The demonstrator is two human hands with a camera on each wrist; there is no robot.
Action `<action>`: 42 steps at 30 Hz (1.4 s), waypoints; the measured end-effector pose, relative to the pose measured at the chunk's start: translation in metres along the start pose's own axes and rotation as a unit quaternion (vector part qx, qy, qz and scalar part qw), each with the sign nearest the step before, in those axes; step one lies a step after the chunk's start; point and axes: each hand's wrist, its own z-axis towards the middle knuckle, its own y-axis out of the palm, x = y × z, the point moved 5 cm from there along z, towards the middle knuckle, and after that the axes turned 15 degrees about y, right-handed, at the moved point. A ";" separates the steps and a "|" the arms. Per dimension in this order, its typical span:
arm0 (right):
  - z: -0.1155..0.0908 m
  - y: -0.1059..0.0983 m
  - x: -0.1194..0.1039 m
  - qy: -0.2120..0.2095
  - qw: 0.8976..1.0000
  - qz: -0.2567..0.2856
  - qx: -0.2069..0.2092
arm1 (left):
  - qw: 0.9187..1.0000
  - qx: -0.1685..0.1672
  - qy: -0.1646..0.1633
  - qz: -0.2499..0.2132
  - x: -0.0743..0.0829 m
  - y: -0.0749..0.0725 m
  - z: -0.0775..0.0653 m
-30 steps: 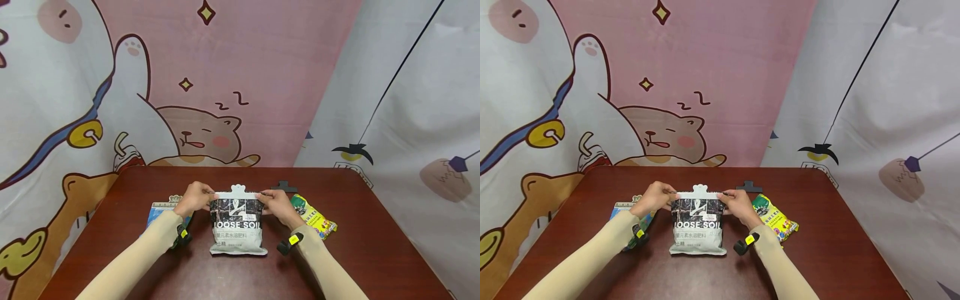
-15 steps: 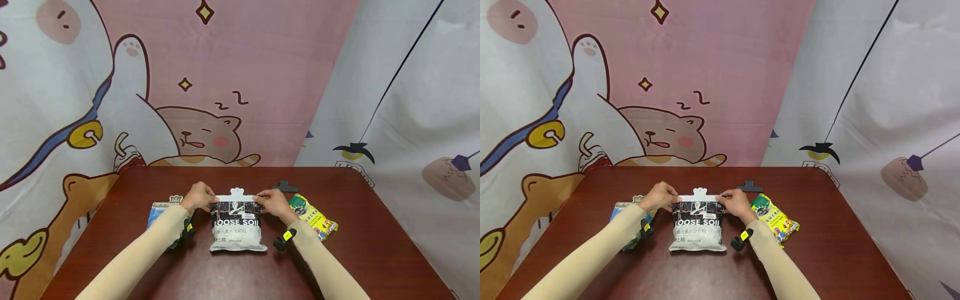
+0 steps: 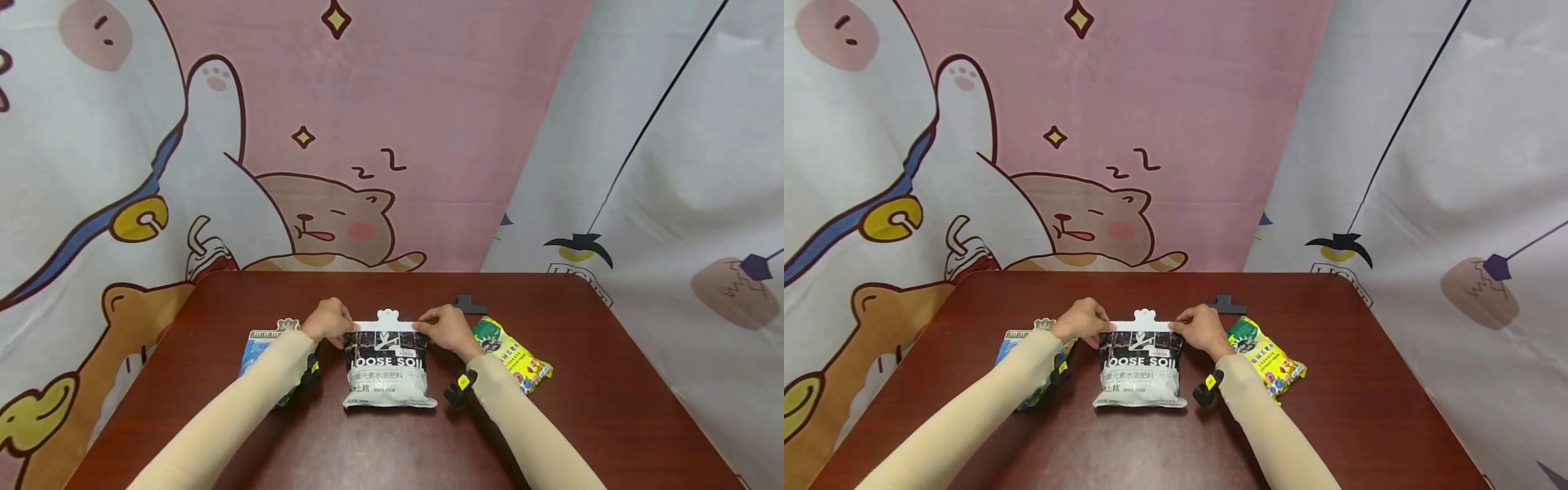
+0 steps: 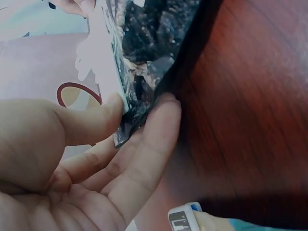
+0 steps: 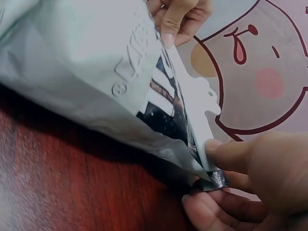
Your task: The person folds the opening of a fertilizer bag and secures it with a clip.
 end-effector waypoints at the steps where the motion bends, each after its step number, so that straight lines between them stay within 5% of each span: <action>1: 0.000 0.000 -0.001 -0.002 1.000 -0.011 0.002 | 1.000 -0.002 -0.003 0.002 0.000 0.000 0.000; 12: -0.003 -0.003 -0.007 -0.032 0.996 -0.077 -0.017 | 0.996 -0.028 0.006 0.084 0.005 -0.002 -0.002; 21: -0.009 -0.016 -0.014 -0.073 0.993 -0.087 -0.036 | 0.991 0.028 0.032 0.129 0.017 -0.013 -0.010; 32: -0.019 -0.046 -0.005 -0.084 0.991 -0.091 -0.050 | 0.989 0.104 0.106 0.022 0.044 -0.002 -0.028; 42: -0.019 -0.086 0.016 -0.063 0.991 -0.085 -0.076 | 0.980 0.113 0.139 -0.082 0.075 0.027 -0.046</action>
